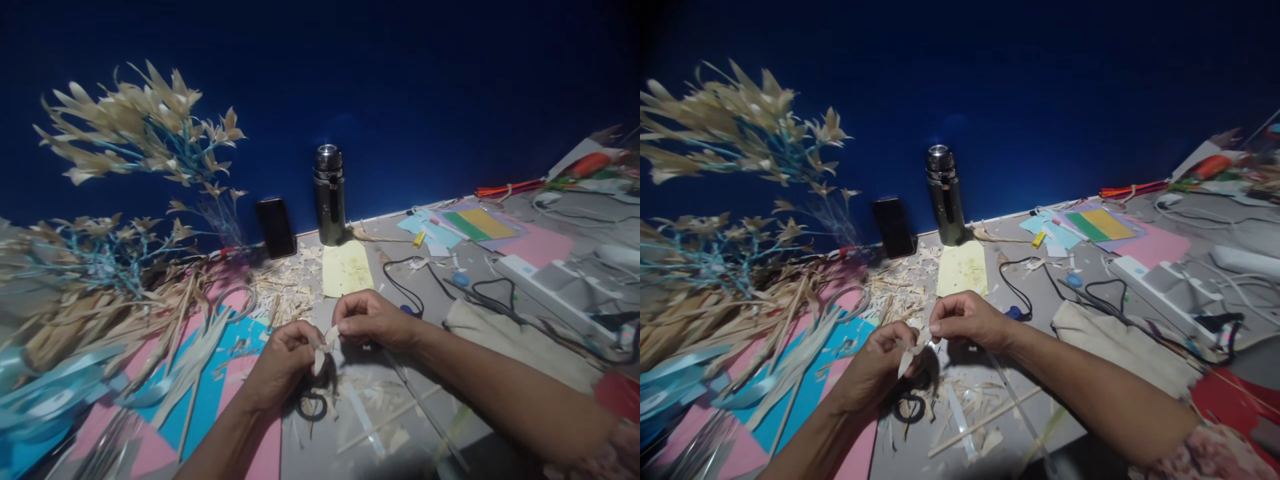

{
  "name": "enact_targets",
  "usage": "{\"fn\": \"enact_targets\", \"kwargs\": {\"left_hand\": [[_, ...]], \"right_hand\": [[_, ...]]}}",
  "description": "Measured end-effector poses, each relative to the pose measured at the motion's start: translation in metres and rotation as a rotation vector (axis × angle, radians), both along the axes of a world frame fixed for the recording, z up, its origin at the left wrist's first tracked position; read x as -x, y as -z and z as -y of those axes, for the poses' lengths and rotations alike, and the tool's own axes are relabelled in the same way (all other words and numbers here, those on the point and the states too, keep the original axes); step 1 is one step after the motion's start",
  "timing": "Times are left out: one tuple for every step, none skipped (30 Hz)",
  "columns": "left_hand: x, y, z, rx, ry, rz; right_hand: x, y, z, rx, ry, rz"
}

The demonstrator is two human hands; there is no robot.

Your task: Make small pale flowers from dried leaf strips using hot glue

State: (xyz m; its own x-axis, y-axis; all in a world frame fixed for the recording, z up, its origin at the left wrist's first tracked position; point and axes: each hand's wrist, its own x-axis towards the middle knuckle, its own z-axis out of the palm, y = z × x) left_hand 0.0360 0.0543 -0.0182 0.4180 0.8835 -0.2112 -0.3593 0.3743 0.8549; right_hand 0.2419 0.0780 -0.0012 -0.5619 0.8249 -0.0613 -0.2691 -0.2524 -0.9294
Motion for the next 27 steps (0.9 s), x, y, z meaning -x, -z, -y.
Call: {"fn": "enact_targets", "kwargs": {"left_hand": [[0.0010, 0.0008, -0.0008, -0.009, 0.006, -0.014], [0.0016, 0.0013, -0.0015, -0.015, 0.014, -0.021], [0.0019, 0.0015, -0.0021, -0.017, 0.021, -0.026], [0.0017, 0.0014, -0.0025, -0.017, 0.028, -0.029], [0.0011, 0.0008, -0.0026, -0.013, 0.032, -0.031], [0.0003, 0.0000, -0.0026, -0.006, 0.034, -0.037], [-0.0004, -0.0009, -0.0024, 0.002, 0.036, -0.043], [-0.0011, -0.0018, -0.0021, 0.012, 0.038, -0.050], [-0.0015, -0.0026, -0.0018, 0.020, 0.040, -0.058], [-0.0015, -0.0031, -0.0015, 0.026, 0.044, -0.069], [-0.0013, -0.0032, -0.0011, 0.029, 0.046, -0.079], [-0.0009, -0.0031, -0.0008, 0.031, 0.049, -0.085], [-0.0004, -0.0027, -0.0005, 0.031, 0.050, -0.086], [0.0000, -0.0023, -0.0002, 0.030, 0.051, -0.080], [0.0003, -0.0021, 0.0001, 0.024, 0.050, -0.071], [0.0004, -0.0020, 0.0004, 0.016, 0.050, -0.059], [0.0002, -0.0022, 0.0007, 0.006, 0.050, -0.046], [-0.0001, -0.0027, 0.0009, -0.004, 0.054, -0.035], [-0.0005, -0.0032, 0.0010, -0.009, 0.057, -0.025], [-0.0009, -0.0037, 0.0011, -0.011, 0.060, -0.018], [-0.0012, -0.0041, 0.0011, -0.011, 0.063, -0.015], [-0.0013, -0.0041, 0.0010, -0.012, 0.062, -0.020], [-0.0011, -0.0038, 0.0008, -0.017, 0.058, -0.034], [-0.0006, -0.0032, 0.0006, -0.023, 0.055, -0.053], [0.0000, -0.0024, 0.0003, -0.030, 0.050, -0.074], [0.0009, -0.0014, 0.0000, -0.034, 0.047, -0.096], [0.0018, -0.0004, -0.0002, -0.037, 0.044, -0.113]], "right_hand": [[-0.0004, -0.0012, 0.0002, 0.003, -0.013, 0.017], [-0.0008, -0.0024, 0.0006, 0.004, -0.025, 0.036], [-0.0012, -0.0036, 0.0009, 0.004, -0.034, 0.055], [-0.0013, -0.0046, 0.0013, 0.005, -0.044, 0.071], [-0.0013, -0.0055, 0.0016, 0.006, -0.054, 0.083], [-0.0012, -0.0062, 0.0020, 0.006, -0.060, 0.093], [-0.0009, -0.0066, 0.0022, 0.007, -0.064, 0.099], [-0.0005, -0.0069, 0.0025, 0.009, -0.066, 0.103], [-0.0001, -0.0071, 0.0027, 0.013, -0.068, 0.104], [0.0003, -0.0072, 0.0030, 0.016, -0.069, 0.103], [0.0006, -0.0073, 0.0032, 0.019, -0.069, 0.100], [0.0008, -0.0074, 0.0034, 0.020, -0.066, 0.100], [0.0009, -0.0077, 0.0036, 0.018, -0.061, 0.101], [0.0010, -0.0080, 0.0038, 0.015, -0.057, 0.102], [0.0010, -0.0084, 0.0040, 0.013, -0.054, 0.103], [0.0010, -0.0087, 0.0041, 0.013, -0.052, 0.102], [0.0009, -0.0090, 0.0041, 0.014, -0.051, 0.102], [0.0009, -0.0093, 0.0041, 0.016, -0.051, 0.103], [0.0009, -0.0094, 0.0041, 0.016, -0.051, 0.104], [0.0009, -0.0093, 0.0041, 0.015, -0.051, 0.107], [0.0010, -0.0092, 0.0040, 0.012, -0.050, 0.111], [0.0011, -0.0091, 0.0040, 0.009, -0.050, 0.114], [0.0012, -0.0090, 0.0039, 0.008, -0.049, 0.117], [0.0013, -0.0089, 0.0038, 0.009, -0.047, 0.121], [0.0014, -0.0089, 0.0037, 0.010, -0.041, 0.125], [0.0015, -0.0091, 0.0036, 0.011, -0.032, 0.126], [0.0016, -0.0094, 0.0034, 0.011, -0.021, 0.122]]}}
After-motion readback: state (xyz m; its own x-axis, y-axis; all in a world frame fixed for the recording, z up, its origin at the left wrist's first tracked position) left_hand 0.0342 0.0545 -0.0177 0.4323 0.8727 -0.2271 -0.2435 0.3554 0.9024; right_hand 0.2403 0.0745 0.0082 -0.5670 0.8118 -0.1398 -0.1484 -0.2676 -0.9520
